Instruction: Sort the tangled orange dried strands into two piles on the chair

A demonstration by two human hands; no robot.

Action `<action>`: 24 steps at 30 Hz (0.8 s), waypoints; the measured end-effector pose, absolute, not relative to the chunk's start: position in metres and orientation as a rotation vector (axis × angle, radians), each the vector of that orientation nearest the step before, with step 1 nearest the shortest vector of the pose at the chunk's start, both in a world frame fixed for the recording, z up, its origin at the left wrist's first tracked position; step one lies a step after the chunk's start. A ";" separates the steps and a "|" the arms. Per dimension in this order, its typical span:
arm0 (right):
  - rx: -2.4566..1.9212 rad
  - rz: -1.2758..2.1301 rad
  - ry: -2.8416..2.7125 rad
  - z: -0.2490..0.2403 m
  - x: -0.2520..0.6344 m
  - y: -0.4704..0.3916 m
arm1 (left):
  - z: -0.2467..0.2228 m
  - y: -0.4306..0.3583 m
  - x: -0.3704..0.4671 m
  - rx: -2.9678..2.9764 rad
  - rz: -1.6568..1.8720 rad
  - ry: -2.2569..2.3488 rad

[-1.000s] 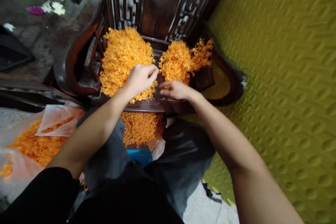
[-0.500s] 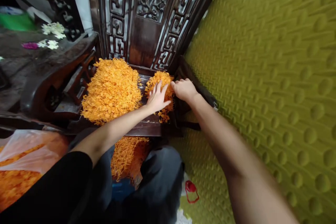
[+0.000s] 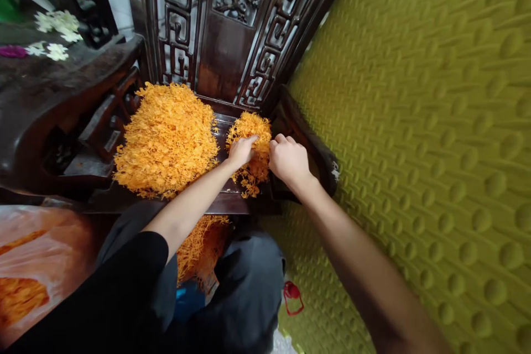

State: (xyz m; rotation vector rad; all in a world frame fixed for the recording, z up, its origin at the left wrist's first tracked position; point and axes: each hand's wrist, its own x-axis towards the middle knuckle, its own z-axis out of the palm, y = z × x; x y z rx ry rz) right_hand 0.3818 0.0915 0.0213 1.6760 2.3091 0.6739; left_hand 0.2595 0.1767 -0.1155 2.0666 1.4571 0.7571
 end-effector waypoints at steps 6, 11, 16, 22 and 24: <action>1.496 0.053 2.287 0.036 0.393 0.102 | -0.131 0.179 0.267 2.108 0.679 1.325; 1.927 0.184 2.434 0.024 0.390 0.129 | -0.129 0.163 0.277 2.136 0.646 1.247; 2.135 0.179 2.346 -0.016 0.388 0.151 | -0.123 0.150 0.268 2.191 0.821 1.283; 2.444 0.315 2.186 -0.015 0.401 0.153 | -0.126 0.150 0.265 2.188 1.044 1.322; 2.528 0.427 2.152 -0.005 0.403 0.150 | -0.129 0.151 0.269 2.187 1.016 1.338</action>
